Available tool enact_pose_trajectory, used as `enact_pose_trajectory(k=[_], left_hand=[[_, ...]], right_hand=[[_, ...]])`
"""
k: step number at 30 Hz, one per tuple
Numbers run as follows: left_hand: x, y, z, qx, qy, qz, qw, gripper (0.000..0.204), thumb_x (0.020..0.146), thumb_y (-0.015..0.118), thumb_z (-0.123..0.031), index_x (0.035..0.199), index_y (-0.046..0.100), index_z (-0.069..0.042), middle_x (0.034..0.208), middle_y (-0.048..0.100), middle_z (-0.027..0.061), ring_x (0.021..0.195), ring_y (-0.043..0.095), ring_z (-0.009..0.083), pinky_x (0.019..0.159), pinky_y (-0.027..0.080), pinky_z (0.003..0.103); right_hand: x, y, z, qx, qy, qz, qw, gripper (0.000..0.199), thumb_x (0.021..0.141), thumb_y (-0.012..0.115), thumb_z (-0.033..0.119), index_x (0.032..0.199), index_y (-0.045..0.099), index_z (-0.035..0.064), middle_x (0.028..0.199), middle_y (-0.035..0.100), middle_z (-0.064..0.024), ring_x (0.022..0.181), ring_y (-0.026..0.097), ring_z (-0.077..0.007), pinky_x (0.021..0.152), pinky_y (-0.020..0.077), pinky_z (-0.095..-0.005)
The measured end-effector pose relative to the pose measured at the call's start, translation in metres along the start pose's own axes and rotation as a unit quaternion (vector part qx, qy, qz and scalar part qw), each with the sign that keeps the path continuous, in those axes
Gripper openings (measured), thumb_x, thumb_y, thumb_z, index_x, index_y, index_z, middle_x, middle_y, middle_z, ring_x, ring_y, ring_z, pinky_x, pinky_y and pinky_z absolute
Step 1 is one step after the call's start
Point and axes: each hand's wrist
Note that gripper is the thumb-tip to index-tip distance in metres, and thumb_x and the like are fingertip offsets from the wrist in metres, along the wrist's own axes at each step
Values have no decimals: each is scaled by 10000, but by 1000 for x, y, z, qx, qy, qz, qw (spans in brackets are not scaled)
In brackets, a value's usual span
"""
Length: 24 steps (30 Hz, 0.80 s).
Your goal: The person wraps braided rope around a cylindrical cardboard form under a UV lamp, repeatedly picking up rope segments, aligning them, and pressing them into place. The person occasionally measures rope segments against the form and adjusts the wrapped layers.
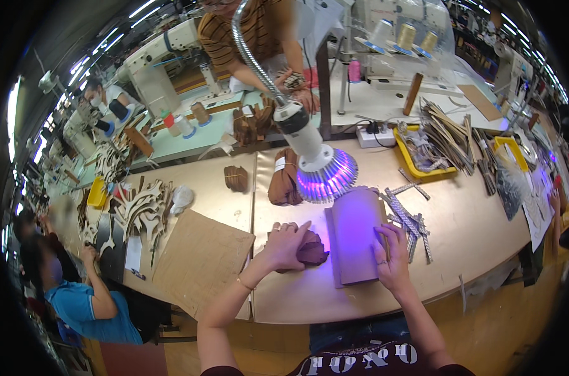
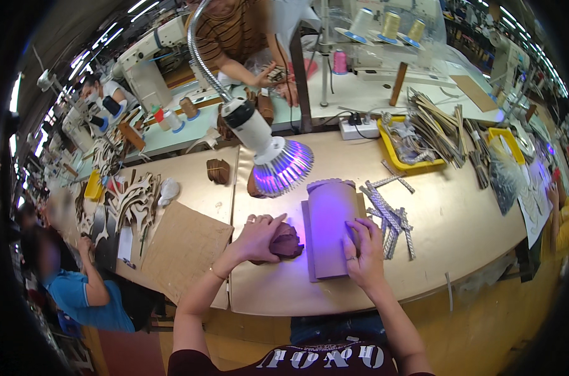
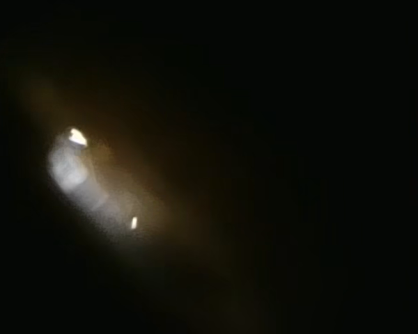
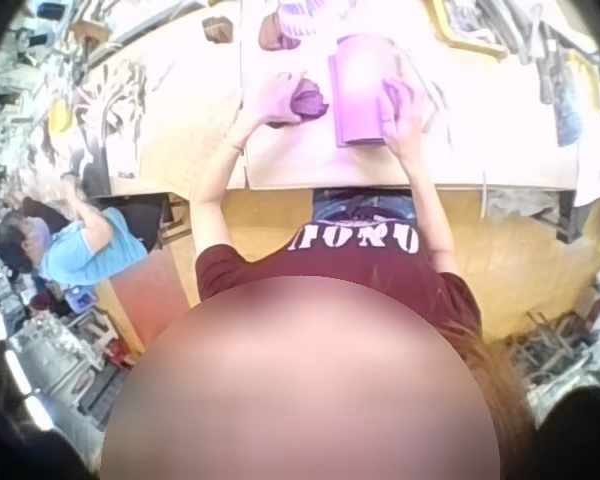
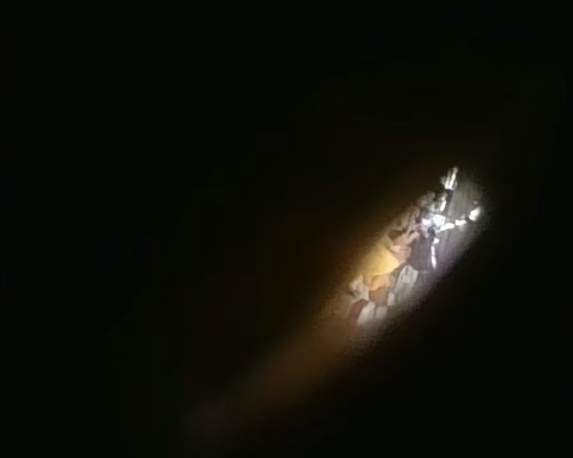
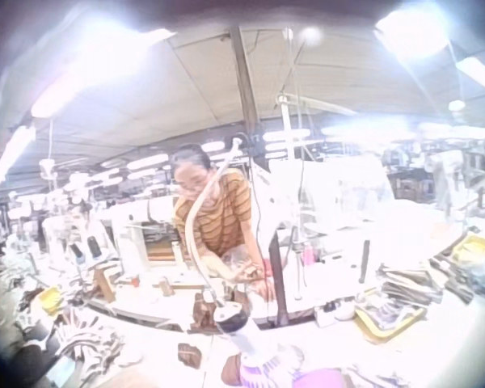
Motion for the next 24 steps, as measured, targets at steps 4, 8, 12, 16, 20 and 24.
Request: enact_pose_trajectory(k=[4,8,12,16,20,24], left_hand=[[-31,11,-8,27,-13,-177,984,1200,595,808,-609,1501,238,-68,1507,252,304,1433,176,463,1157,24,603],[-63,65,-69,-44,-129,-323,937,955,771,718,-495,1499,266,-75,1529,200,304,1430,163,479,1144,80,622],[-81,136,-142,-86,-124,-265,952,680,846,625,-441,1404,453,-93,1507,317,242,1386,305,429,1112,208,603],[-76,161,-151,-77,-137,-363,918,590,817,651,-447,1289,586,-99,1437,464,170,1319,433,349,1084,271,566],[-76,156,-147,-50,-123,-376,917,561,814,652,-445,1268,609,-118,1427,480,157,1309,447,338,1076,285,556],[-79,151,-148,-63,-118,-375,917,552,817,649,-461,1259,617,-133,1400,504,149,1287,466,334,1068,297,554]], right_hand=[[-3,-1,-2,8,13,1,1000,345,911,583,233,1196,574,39,1213,507,-197,1120,515,-373,971,423,-432],[-6,1,-3,14,26,-10,1000,353,912,578,239,1202,571,39,1204,510,-202,1119,514,-381,969,425,-437],[-3,-1,9,-35,41,-19,998,347,911,582,246,1194,577,45,1188,519,-202,1108,514,-373,956,423,-434],[11,-5,35,-235,-117,40,964,312,889,615,253,1140,599,67,1189,537,-191,1103,523,-352,923,422,-432],[35,37,60,-173,-236,208,933,283,866,643,248,1101,617,92,1175,563,-159,1095,539,-318,889,427,-433],[60,96,65,-186,-314,295,883,266,854,653,246,1080,625,107,1121,590,-123,1056,567,-262,856,432,-425]])
Point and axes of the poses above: each hand's wrist, its own x-axis towards the middle knuckle, its own y-axis out of the palm, z = x × y
